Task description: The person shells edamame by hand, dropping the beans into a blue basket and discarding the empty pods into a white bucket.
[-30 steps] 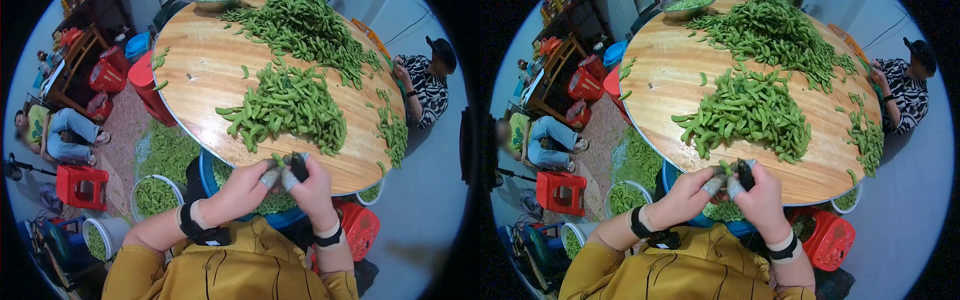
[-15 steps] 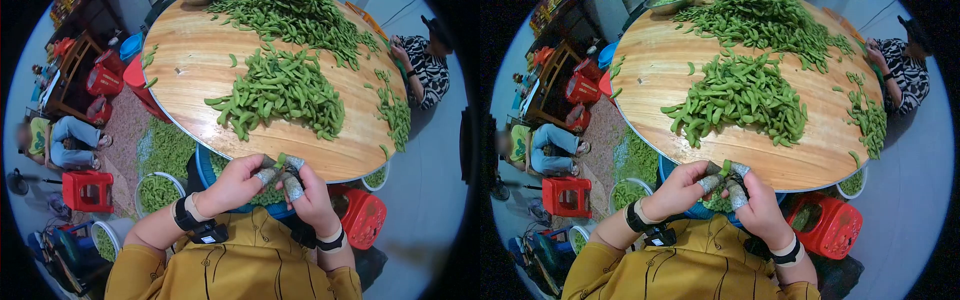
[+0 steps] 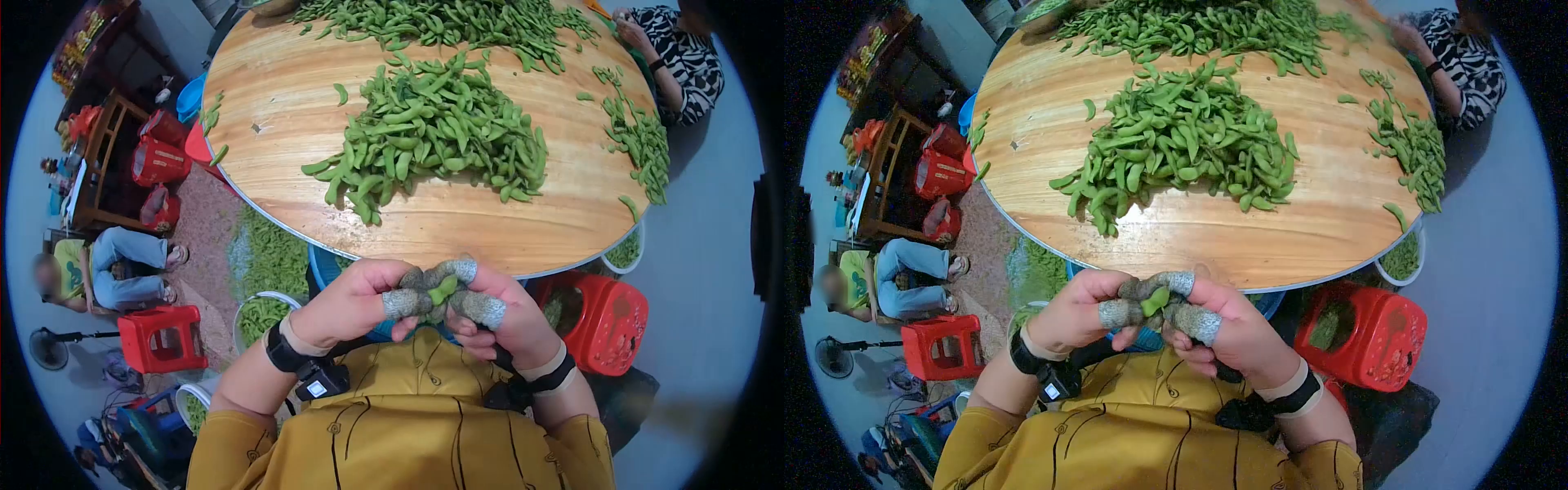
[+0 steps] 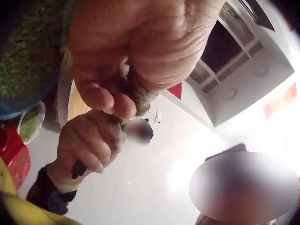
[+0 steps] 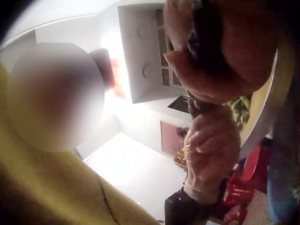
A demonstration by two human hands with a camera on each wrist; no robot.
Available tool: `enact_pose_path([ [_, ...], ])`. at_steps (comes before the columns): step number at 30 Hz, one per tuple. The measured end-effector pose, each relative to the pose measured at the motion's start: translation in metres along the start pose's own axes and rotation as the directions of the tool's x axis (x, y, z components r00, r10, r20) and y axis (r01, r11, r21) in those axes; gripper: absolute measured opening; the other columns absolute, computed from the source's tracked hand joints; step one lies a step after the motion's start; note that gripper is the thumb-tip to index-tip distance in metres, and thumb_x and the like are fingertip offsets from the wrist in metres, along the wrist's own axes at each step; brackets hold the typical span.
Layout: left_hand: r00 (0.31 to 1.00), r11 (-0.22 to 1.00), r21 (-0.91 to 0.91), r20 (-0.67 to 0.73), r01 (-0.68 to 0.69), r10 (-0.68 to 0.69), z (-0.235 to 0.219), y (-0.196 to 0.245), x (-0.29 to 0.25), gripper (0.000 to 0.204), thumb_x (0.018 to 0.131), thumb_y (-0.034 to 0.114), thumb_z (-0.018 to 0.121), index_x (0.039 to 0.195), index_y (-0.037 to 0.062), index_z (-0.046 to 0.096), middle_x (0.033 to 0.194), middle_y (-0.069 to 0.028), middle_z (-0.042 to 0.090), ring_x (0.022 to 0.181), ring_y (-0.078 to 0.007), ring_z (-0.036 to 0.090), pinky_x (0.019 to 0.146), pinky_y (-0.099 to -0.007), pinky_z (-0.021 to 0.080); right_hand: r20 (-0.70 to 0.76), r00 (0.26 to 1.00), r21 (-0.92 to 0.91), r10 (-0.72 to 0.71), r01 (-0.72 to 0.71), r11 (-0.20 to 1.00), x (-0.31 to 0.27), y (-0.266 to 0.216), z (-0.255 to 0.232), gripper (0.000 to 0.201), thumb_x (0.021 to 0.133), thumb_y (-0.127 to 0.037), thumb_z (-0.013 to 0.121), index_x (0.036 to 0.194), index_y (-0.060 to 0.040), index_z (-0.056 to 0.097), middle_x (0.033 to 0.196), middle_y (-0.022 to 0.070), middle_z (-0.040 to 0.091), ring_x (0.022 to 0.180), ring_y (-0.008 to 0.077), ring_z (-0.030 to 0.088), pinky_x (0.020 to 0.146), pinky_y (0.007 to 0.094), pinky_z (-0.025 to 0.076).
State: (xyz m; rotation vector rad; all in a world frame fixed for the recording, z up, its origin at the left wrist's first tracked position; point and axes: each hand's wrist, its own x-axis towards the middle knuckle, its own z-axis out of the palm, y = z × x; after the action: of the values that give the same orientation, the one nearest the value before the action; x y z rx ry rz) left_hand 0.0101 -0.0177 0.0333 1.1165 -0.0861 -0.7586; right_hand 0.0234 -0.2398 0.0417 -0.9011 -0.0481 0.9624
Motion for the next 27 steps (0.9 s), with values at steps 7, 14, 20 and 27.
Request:
enact_pose_path([
  [7, 0.858, 0.382, 0.893, 0.009, -0.238, 0.514, 0.007, -0.015, 0.015, 0.017, 0.077, 0.006, 0.066, 0.089, -0.0008, 0.056, 0.069, -0.0127, 0.057, 0.059, -0.0238, 0.057, 0.052, -0.0315, 0.045, -0.189, 0.981, -0.123, 0.036, -0.06, 0.991, 0.011, 0.011, -0.008, 0.034, 0.093, -0.006, 0.041, 0.126, -0.0077, 0.047, 0.079, 0.0013, 0.051, 0.056, 0.006, 0.045, 0.044, 0.022, 0.044],
  [14, 0.791, -0.115, 0.992, 0.111, -0.051, 0.602, 0.019, -0.015, 0.011, 0.011, 0.075, 0.0, 0.059, 0.085, 0.0009, 0.054, 0.069, -0.0094, 0.054, 0.057, -0.024, 0.056, 0.052, -0.0337, 0.046, -0.201, 0.975, -0.219, -0.093, 0.048, 0.974, 0.012, 0.017, -0.006, 0.035, 0.091, -0.002, 0.039, 0.125, -0.0056, 0.046, 0.079, 0.0023, 0.052, 0.057, 0.0066, 0.047, 0.045, 0.0226, 0.046],
  [20, 0.968, 0.983, 0.165, -0.248, 0.083, -0.04, 0.01, -0.011, 0.004, 0.015, 0.094, 0.003, 0.043, 0.096, -0.002, 0.058, 0.076, -0.0015, 0.061, 0.062, -0.0076, 0.057, 0.058, -0.0213, 0.048, -0.126, 0.992, -0.193, 0.0, -0.024, 0.981, 0.003, 0.018, -0.012, 0.032, 0.09, -0.005, 0.047, 0.122, -0.0036, 0.049, 0.077, 0.0041, 0.057, 0.059, 0.0098, 0.054, 0.05, 0.025, 0.049],
  [27, 0.966, 0.786, 0.617, -0.191, -0.02, 0.174, 0.022, -0.013, 0.004, 0.023, 0.083, -0.007, 0.042, 0.097, -0.002, 0.058, 0.077, -0.0054, 0.062, 0.065, -0.0129, 0.059, 0.064, -0.0251, 0.049, -0.162, 0.838, -0.872, -0.521, 0.126, 0.473, 0.004, 0.024, -0.007, 0.032, 0.077, -0.011, 0.067, 0.104, 0.0017, 0.055, 0.084, 0.016, 0.064, 0.075, 0.0297, 0.064, 0.067, 0.0352, 0.051],
])
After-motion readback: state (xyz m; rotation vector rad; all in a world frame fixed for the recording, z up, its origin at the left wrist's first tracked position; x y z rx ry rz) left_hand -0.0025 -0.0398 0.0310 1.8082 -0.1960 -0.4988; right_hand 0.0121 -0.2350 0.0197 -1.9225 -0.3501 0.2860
